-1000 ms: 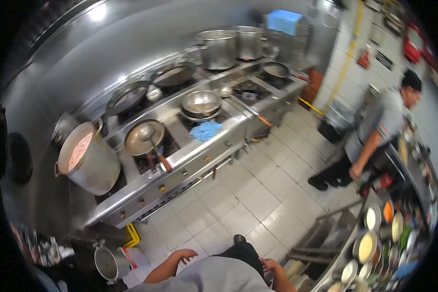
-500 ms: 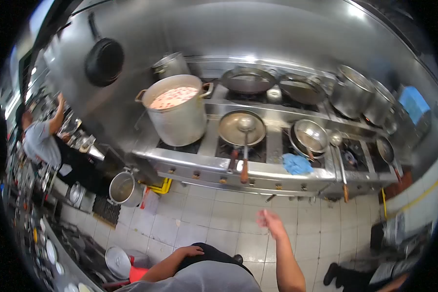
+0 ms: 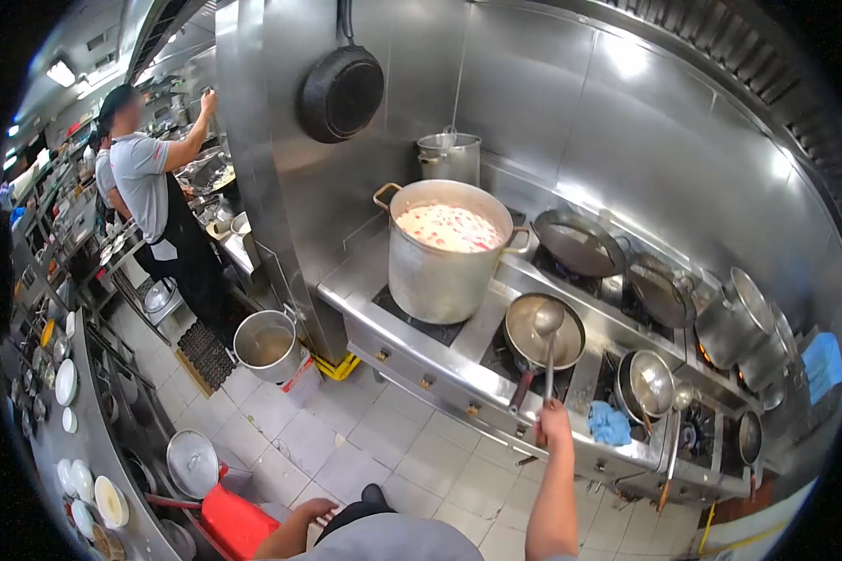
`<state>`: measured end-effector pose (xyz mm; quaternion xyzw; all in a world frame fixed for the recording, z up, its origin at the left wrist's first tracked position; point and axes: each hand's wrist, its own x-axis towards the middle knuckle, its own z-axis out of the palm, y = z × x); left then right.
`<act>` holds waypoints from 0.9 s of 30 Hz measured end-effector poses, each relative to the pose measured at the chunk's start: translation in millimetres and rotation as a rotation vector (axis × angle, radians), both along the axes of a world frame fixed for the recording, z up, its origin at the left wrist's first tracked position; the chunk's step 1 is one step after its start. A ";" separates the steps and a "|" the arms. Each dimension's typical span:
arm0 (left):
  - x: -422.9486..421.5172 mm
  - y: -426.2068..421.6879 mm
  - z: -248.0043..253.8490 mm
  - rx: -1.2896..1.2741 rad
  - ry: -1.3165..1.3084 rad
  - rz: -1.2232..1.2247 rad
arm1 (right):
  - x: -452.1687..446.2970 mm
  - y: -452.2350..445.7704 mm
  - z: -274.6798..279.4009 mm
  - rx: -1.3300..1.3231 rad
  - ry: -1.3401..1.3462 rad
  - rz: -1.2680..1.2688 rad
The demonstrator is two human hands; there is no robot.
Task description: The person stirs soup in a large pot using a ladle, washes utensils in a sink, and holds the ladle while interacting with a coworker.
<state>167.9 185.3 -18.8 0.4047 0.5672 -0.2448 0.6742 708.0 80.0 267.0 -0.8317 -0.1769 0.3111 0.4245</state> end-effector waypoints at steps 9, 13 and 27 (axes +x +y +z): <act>-76.8 -0.4 -84.0 0.193 -0.081 -0.318 | -12.2 -38.0 39.4 0.080 -0.892 -0.116; -61.8 37.1 -62.0 0.219 0.045 -0.095 | 2.9 12.7 122.0 0.085 -0.877 0.006; -10.2 -3.5 -22.9 0.317 -0.106 0.577 | 66.1 237.1 220.7 -0.261 -1.276 0.423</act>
